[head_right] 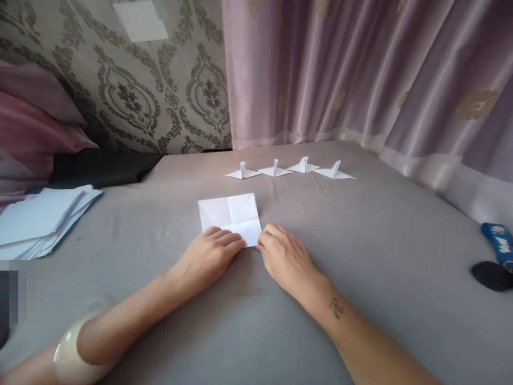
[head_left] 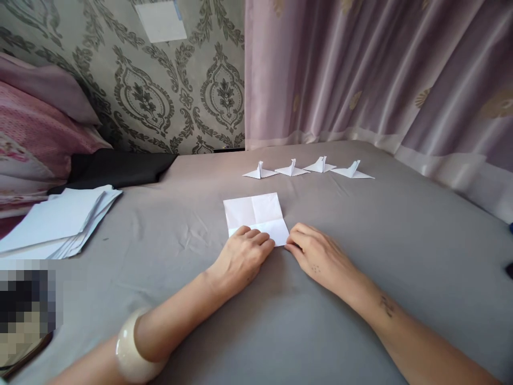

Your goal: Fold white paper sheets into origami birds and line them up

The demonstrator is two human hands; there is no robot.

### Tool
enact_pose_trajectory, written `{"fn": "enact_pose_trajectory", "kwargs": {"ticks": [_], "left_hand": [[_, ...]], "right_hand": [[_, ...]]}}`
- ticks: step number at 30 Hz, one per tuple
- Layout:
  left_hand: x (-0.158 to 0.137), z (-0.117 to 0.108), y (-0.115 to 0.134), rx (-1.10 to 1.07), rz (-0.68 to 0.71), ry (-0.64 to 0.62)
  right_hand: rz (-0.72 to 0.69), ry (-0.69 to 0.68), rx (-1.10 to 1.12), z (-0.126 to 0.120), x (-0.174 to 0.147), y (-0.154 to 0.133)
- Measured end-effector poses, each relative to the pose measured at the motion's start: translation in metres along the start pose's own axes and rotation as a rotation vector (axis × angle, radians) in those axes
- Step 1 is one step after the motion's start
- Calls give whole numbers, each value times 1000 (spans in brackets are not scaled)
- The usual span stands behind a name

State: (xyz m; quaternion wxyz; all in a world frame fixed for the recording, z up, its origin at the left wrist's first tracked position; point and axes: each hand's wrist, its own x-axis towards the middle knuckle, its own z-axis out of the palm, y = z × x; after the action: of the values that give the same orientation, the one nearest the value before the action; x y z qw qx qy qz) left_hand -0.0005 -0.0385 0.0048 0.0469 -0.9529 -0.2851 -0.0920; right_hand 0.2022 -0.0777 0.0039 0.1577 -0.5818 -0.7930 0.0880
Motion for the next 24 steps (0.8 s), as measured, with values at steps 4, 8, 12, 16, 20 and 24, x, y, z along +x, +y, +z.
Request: {"fn": "enact_pose_trajectory", "kwargs": {"ticks": [4, 8, 12, 16, 20, 24], "left_hand": [[10, -7, 6, -30, -135, -43], [21, -13, 10, -25, -199, -73], [30, -13, 16, 37, -205, -77], [33, -7, 17, 100, -193, -35], [27, -5, 20, 136, -165, -43], [18, -8, 25, 118, -144, -93]], "right_hand": [[69, 3, 98, 0, 1, 3], [78, -2, 171, -2, 1, 5], [127, 37, 237, 2, 2, 6], [207, 83, 314, 9, 3, 8], [165, 80, 280, 9, -2, 6], [19, 114, 131, 7, -11, 3]]}}
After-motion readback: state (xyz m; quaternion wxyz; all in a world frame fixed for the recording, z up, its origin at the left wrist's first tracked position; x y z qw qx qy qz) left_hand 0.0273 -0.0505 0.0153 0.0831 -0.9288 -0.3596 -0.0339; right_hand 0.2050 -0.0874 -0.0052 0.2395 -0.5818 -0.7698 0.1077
